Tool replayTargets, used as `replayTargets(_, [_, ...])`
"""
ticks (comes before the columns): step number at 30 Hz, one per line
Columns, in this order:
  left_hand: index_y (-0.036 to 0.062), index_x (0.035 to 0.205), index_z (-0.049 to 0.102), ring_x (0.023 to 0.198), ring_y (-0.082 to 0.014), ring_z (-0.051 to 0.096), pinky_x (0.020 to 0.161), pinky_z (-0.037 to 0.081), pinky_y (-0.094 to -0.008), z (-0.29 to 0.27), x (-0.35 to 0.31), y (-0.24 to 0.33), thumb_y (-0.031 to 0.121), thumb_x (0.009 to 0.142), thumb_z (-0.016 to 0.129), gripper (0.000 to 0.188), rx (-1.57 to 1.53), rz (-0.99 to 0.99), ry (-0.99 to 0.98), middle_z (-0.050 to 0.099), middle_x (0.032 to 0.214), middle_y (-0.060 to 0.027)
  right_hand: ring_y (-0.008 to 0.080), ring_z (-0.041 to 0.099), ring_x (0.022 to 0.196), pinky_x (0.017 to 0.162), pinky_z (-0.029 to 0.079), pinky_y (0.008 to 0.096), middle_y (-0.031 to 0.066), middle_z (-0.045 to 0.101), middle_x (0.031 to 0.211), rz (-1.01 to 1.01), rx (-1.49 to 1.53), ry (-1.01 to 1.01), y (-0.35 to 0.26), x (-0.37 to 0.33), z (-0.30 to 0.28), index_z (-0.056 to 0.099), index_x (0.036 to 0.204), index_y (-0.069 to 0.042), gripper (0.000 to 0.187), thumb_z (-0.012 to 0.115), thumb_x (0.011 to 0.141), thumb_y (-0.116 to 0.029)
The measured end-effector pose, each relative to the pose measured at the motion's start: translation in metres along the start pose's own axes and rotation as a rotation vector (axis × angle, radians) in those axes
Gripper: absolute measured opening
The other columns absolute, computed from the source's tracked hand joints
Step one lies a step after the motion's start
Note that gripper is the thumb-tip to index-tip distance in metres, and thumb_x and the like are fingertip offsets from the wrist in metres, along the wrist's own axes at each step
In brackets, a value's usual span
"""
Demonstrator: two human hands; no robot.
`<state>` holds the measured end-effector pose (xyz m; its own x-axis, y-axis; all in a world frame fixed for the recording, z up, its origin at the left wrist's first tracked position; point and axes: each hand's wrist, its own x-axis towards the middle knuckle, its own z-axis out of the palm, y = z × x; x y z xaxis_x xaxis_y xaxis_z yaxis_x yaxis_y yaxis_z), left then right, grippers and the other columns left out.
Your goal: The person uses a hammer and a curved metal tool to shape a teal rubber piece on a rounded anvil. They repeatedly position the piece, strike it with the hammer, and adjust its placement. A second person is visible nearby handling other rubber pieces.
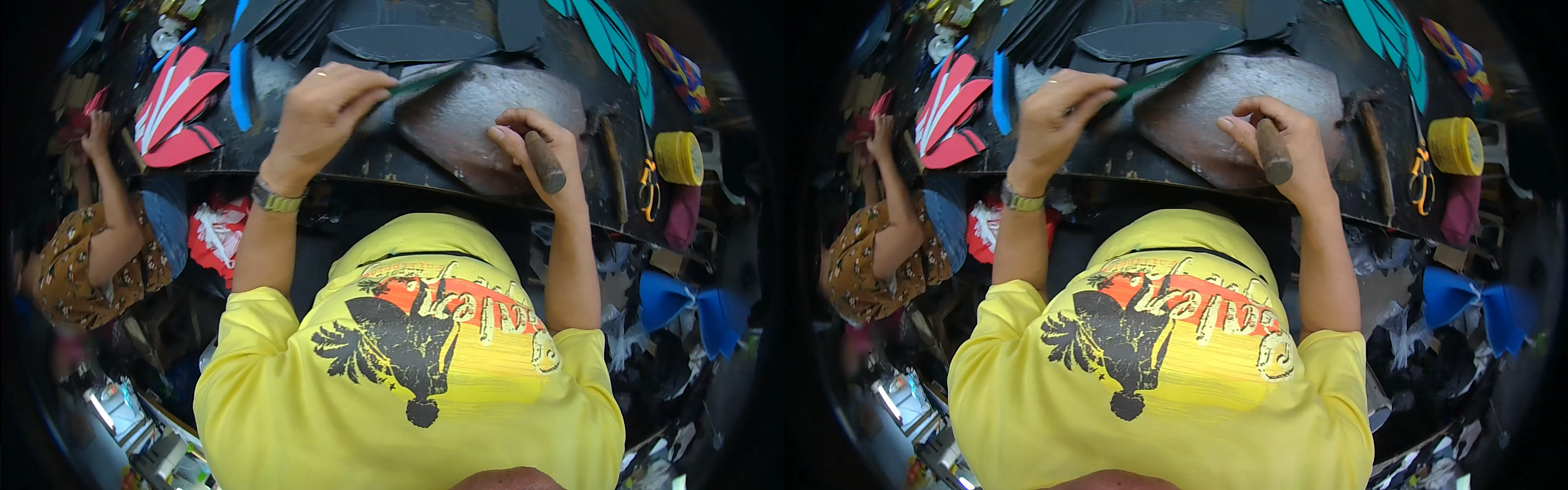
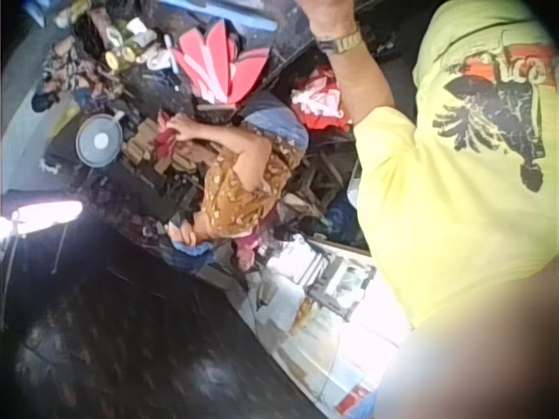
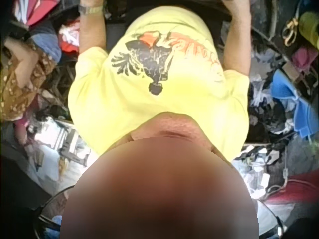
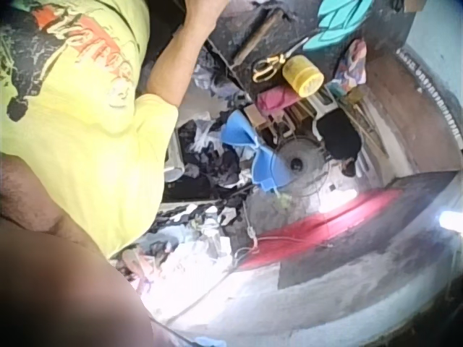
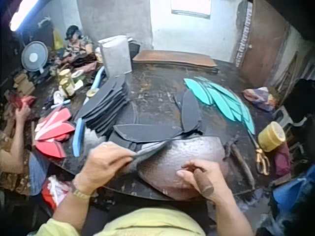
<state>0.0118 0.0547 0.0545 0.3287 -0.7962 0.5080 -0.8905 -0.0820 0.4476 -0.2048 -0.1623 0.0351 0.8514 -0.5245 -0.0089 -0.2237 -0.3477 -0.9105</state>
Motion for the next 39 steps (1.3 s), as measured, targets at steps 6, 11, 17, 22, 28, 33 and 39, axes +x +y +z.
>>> replayTargets(6, [-0.0002, 0.110, 0.071, 0.083, -0.0094, 0.066, 0.073, 0.055, -0.0256, 0.033, 0.016, 0.031, 0.011, 0.097, 0.071, 0.017, -0.727, -0.344, 0.063, 0.073, 0.089, -0.0022, 0.0055, 0.051, 0.062, 0.058, 0.041, 0.0222, -0.0009, 0.062, 0.072, -0.105, 0.058, 0.426, -0.013, -0.008, -0.058, 0.075, 0.093, -0.003, 0.028, 0.075, 0.096, -0.030])
replayTargets(11, [-0.0004, 0.108, 0.070, 0.071, -0.0145, 0.063, 0.068, 0.053, -0.0294, 0.096, 0.024, 0.055, 0.013, 0.093, 0.070, 0.020, -0.483, -0.305, -0.244, 0.071, 0.084, -0.0105, 0.0065, 0.048, 0.063, 0.058, 0.034, 0.0230, -0.0007, 0.060, 0.070, -0.194, 0.077, 0.542, -0.031, -0.014, -0.057, 0.077, 0.085, -0.003, 0.055, 0.060, 0.102, -0.052])
replayTargets(17, [0.0021, 0.105, 0.074, 0.072, -0.0244, 0.068, 0.069, 0.055, -0.0337, 0.101, 0.024, 0.051, 0.013, 0.087, 0.075, 0.022, -0.278, -0.240, -0.201, 0.073, 0.087, -0.0132, 0.0094, 0.053, 0.072, 0.069, 0.045, 0.0273, -0.0014, 0.065, 0.076, 0.056, 0.225, 0.306, -0.001, -0.006, 0.004, 0.077, 0.085, -0.003, 0.050, 0.064, 0.100, -0.048])
replayTargets(22, [0.0052, 0.104, 0.075, 0.074, -0.0265, 0.070, 0.071, 0.056, -0.0349, 0.103, 0.022, 0.050, 0.014, 0.084, 0.077, 0.022, -0.268, -0.225, -0.174, 0.073, 0.090, -0.0118, 0.0086, 0.060, 0.076, 0.069, 0.048, 0.0258, -0.0018, 0.066, 0.079, -0.047, -0.049, 0.138, 0.005, 0.008, 0.003, 0.075, 0.087, -0.001, 0.024, 0.081, 0.091, -0.024])
replayTargets(28, [0.0083, 0.101, 0.076, 0.081, -0.0288, 0.069, 0.072, 0.056, -0.0377, 0.110, 0.010, 0.056, 0.012, 0.084, 0.076, 0.018, -0.167, -0.066, 0.002, 0.071, 0.091, -0.0094, 0.0070, 0.060, 0.073, 0.066, 0.047, 0.0223, -0.0010, 0.067, 0.084, -0.022, 0.242, 0.219, 0.002, 0.009, -0.007, 0.070, 0.099, -0.003, 0.024, 0.083, 0.088, -0.020])
replayTargets(33, [0.0077, 0.100, 0.075, 0.084, -0.0265, 0.069, 0.075, 0.056, -0.0369, 0.112, 0.002, 0.057, 0.008, 0.083, 0.076, 0.018, -0.173, 0.014, 0.054, 0.070, 0.091, -0.0066, 0.0073, 0.060, 0.075, 0.069, 0.046, 0.0216, 0.0025, 0.067, 0.086, -0.155, 0.434, 0.183, 0.016, 0.009, 0.006, 0.072, 0.105, -0.001, 0.023, 0.074, 0.095, -0.022])
replayTargets(39, [0.0067, 0.100, 0.074, 0.087, -0.0264, 0.068, 0.077, 0.056, -0.0371, 0.113, -0.001, 0.055, 0.005, 0.080, 0.076, 0.021, -0.193, 0.039, 0.056, 0.069, 0.094, -0.0068, 0.0091, 0.061, 0.072, 0.067, 0.047, 0.0225, 0.0067, 0.069, 0.083, -0.160, 0.428, 0.215, 0.022, 0.002, 0.009, 0.070, 0.100, 0.001, 0.013, 0.067, 0.092, -0.009])
